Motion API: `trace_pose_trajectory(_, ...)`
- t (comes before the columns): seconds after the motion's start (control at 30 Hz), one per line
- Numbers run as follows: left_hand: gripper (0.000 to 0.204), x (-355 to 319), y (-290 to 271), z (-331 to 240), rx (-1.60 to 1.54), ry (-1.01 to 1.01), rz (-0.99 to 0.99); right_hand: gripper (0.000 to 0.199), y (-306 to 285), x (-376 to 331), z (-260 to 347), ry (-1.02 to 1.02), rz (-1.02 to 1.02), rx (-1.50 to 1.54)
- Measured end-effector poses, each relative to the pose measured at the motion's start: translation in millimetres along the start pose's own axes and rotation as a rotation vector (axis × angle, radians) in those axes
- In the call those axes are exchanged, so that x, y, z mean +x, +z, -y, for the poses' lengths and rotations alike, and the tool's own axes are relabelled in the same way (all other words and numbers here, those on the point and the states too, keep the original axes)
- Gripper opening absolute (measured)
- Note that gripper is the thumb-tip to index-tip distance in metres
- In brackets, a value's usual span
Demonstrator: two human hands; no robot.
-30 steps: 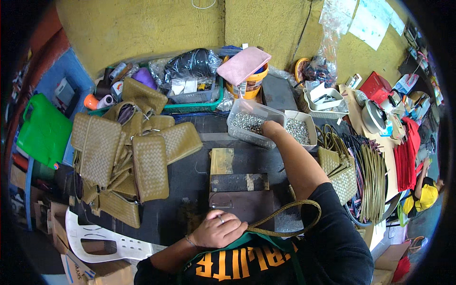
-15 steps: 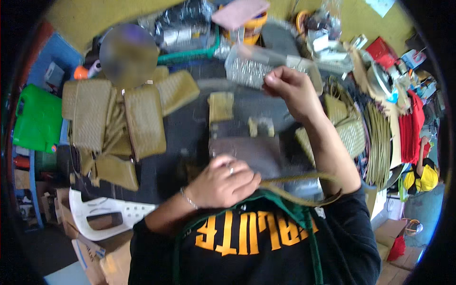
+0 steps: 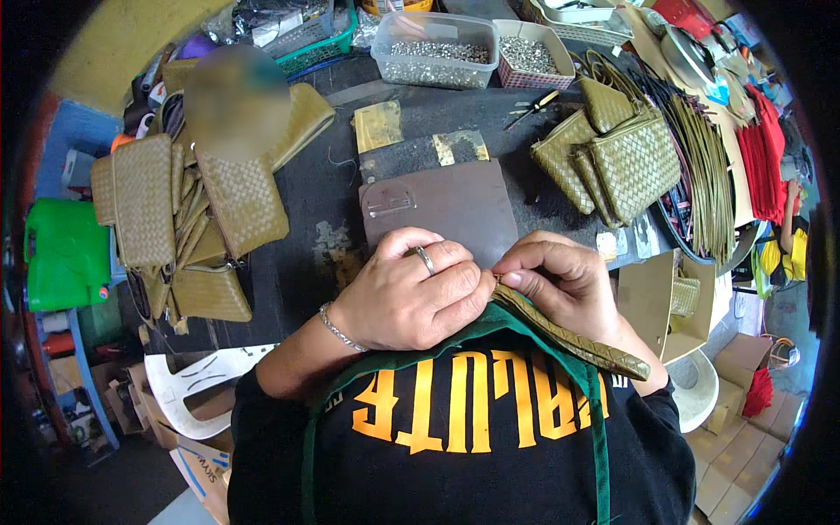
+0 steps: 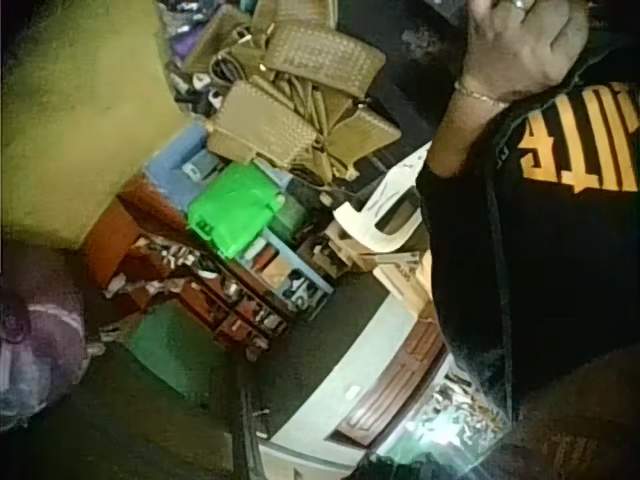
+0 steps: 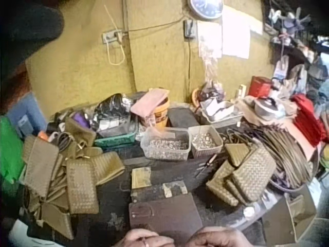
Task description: The person attaches straps to woven bags by hand, pressing rivets into strap ends over a work block.
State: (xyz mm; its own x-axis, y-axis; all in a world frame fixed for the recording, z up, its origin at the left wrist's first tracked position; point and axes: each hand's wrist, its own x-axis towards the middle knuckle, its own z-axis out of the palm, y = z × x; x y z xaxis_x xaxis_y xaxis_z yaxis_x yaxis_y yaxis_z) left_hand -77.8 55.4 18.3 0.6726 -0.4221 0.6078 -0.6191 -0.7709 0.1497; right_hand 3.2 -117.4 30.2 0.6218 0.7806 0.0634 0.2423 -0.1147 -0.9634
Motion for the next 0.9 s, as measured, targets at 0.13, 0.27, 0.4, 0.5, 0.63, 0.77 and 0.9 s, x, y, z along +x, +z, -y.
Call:
trace_pose_trajectory(0.13, 0.018, -1.1, -3.3, -1.1, -0.001, 0.028, 0.016, 0.006, 4.4, -7.7, -2.1, -0.054, -0.044, 0.004)
trace_pose_trajectory(0.27, 0.017, -2.5, -3.9, -2.6, -0.009, 0.010, 0.000, 0.007, 5.3, -8.4, -4.7, -0.098, -0.034, 0.012)
trace_pose_trajectory(0.4, 0.017, -3.8, -4.1, -1.9, -0.021, 0.002, -0.008, 0.009, 2.3, -5.5, -2.1, -0.164, 0.006, -0.037)
trace_pose_trajectory(0.5, 0.017, -4.1, -3.9, -1.5, -0.024, 0.014, -0.001, 0.010, 0.1, -5.2, -3.3, -0.195, 0.037, -0.032)
trace_pose_trajectory(0.63, 0.011, -5.2, 0.2, -1.3, -0.032, -0.008, -0.045, 0.013, -3.3, -4.1, -6.3, -0.227, 0.089, -0.042)
trace_pose_trajectory(0.77, 0.014, -6.0, 4.4, 1.4, -0.134, -0.095, -0.078, 0.018, -1.0, -4.4, -8.0, -0.254, 0.087, -0.092)
trace_pose_trajectory(0.9, 0.015, -8.1, 15.0, 5.0, -0.243, -0.188, -0.075, 0.018, 12.6, -5.9, -21.5, -0.139, -0.026, 0.099)
